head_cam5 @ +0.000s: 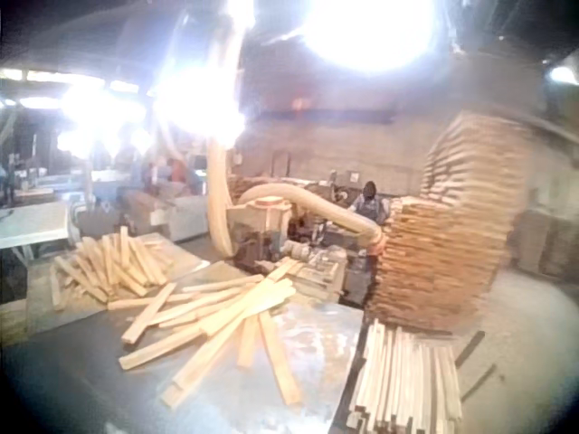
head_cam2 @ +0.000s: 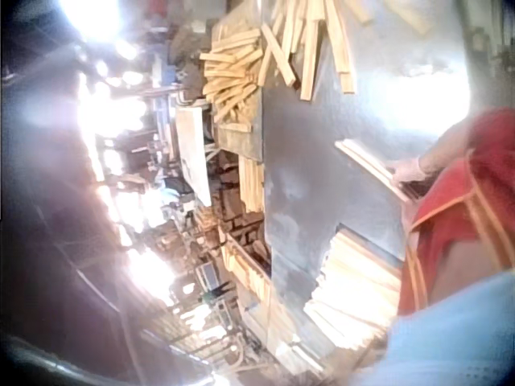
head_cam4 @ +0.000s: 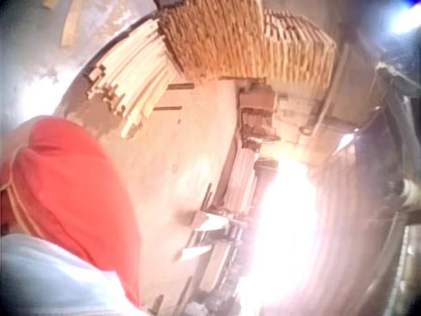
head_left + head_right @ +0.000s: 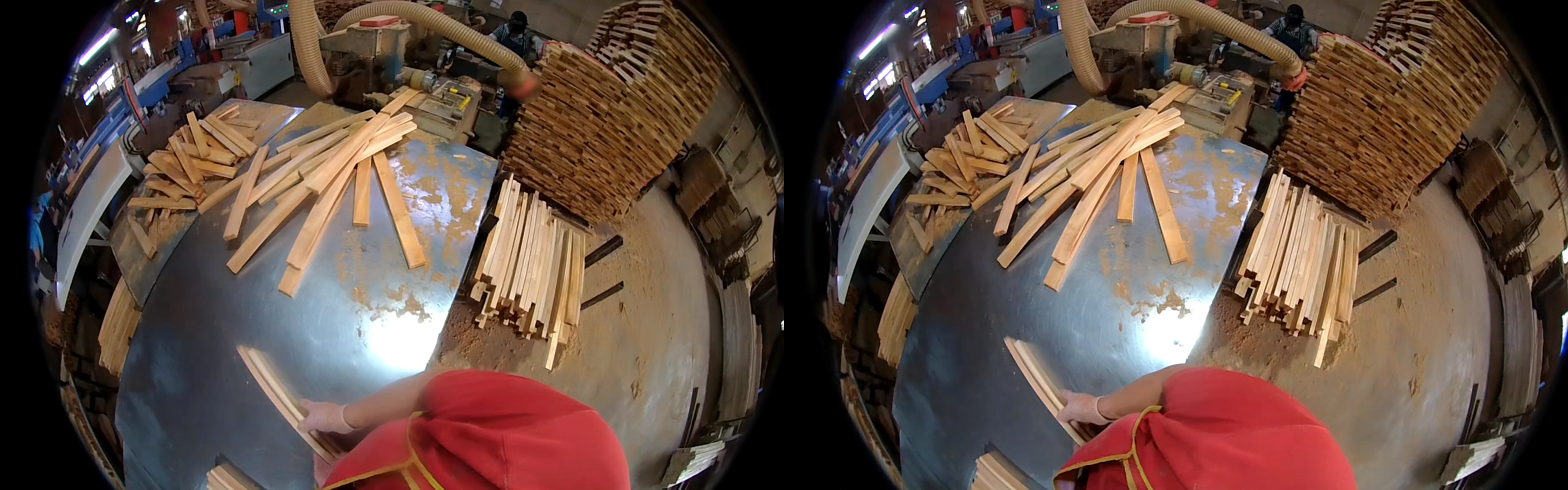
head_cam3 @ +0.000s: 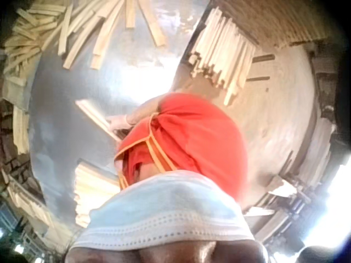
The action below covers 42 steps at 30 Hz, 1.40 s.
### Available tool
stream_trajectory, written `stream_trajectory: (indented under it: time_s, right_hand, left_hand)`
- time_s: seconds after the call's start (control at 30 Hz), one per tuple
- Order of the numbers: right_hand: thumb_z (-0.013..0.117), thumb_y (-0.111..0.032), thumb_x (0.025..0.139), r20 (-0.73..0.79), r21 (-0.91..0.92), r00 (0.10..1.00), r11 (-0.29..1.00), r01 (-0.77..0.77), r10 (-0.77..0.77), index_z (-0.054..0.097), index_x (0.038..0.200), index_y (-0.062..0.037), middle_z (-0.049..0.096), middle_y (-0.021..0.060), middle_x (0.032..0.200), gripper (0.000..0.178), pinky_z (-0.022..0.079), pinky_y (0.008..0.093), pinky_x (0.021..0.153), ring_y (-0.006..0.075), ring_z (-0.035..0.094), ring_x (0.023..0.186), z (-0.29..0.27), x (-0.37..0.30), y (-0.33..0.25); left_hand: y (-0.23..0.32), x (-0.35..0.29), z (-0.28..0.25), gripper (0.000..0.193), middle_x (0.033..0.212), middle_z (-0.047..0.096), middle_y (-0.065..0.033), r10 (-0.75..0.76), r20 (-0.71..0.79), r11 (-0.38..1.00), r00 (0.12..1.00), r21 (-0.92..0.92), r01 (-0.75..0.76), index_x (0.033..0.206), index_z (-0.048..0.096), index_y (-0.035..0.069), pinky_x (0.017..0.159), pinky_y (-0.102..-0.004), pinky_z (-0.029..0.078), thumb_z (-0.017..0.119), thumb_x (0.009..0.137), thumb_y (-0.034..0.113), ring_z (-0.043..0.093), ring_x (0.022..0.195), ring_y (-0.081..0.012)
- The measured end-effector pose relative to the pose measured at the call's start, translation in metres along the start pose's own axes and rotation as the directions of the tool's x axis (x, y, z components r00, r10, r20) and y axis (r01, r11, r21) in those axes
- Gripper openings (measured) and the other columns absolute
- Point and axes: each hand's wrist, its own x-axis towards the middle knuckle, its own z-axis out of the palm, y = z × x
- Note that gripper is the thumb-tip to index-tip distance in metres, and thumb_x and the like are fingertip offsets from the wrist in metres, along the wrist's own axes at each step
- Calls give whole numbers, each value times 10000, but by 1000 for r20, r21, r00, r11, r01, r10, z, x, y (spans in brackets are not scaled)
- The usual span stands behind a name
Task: The person repeatedly picks up thin wooden planks from a scattered pile on a metal table and stacks them neatly. They handle the planks one by one or in small groups, aligning them into a growing stack while another worker is visible in the background.
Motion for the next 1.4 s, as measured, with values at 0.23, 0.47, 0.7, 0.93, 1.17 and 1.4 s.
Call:
stream_trajectory:
  time_s: [0.23,0.47,0.7,0.93,1.17,1.4]
  right_hand:
    - [750,-165,809,371,-353,926,933,68,73,627,1347,-12,731,172,1071,573,535,437,853,298,694,1016,65,-26,19]
    - [665,-221,848,250,-496,961,837,232,-119,594,1028,14,695,154,942,304,513,431,811,280,648,883,-13,-90,-47]
    - [677,-246,893,-200,-471,947,872,133,-253,631,1312,2,717,139,981,489,543,393,785,230,680,886,-138,-91,-34]
    - [711,-339,896,-624,-244,756,968,51,-197,520,1514,35,711,269,1256,747,529,450,991,386,688,1163,-280,-59,-100]
    - [722,-413,900,-906,-181,381,983,39,-182,506,1460,33,669,350,1313,748,500,501,1056,477,650,1263,-439,20,-120]
    - [726,-355,926,-853,-86,513,995,48,-99,483,1405,52,684,291,1231,673,518,466,1006,412,680,1147,-451,74,-168]
  left_hand:
    - [1,-69,-51,717,1515,551,-236,157,-78,940,985,317,-125,1562,499,62,1073,-469,511,698,988,441,566,1340,-408]
    - [29,-95,-87,772,1569,517,-227,554,-154,433,818,893,-125,1560,524,105,1138,-502,459,724,936,513,503,1414,-422]
    - [40,-66,-86,828,1623,483,-218,752,-77,34,655,996,78,1559,550,148,1204,-535,407,749,885,585,439,1487,-437]
    - [78,57,-46,884,1677,449,-209,775,44,-98,631,994,52,1557,575,192,1269,-568,355,775,833,658,376,1560,-451]
    - [183,314,103,773,1634,445,-259,698,289,-292,656,950,-108,1583,466,-17,1246,-526,358,734,959,351,399,1527,-423]
    - [254,479,178,821,1615,503,-205,590,220,-242,777,966,-89,1605,478,67,1239,-528,357,740,940,471,447,1504,-383]
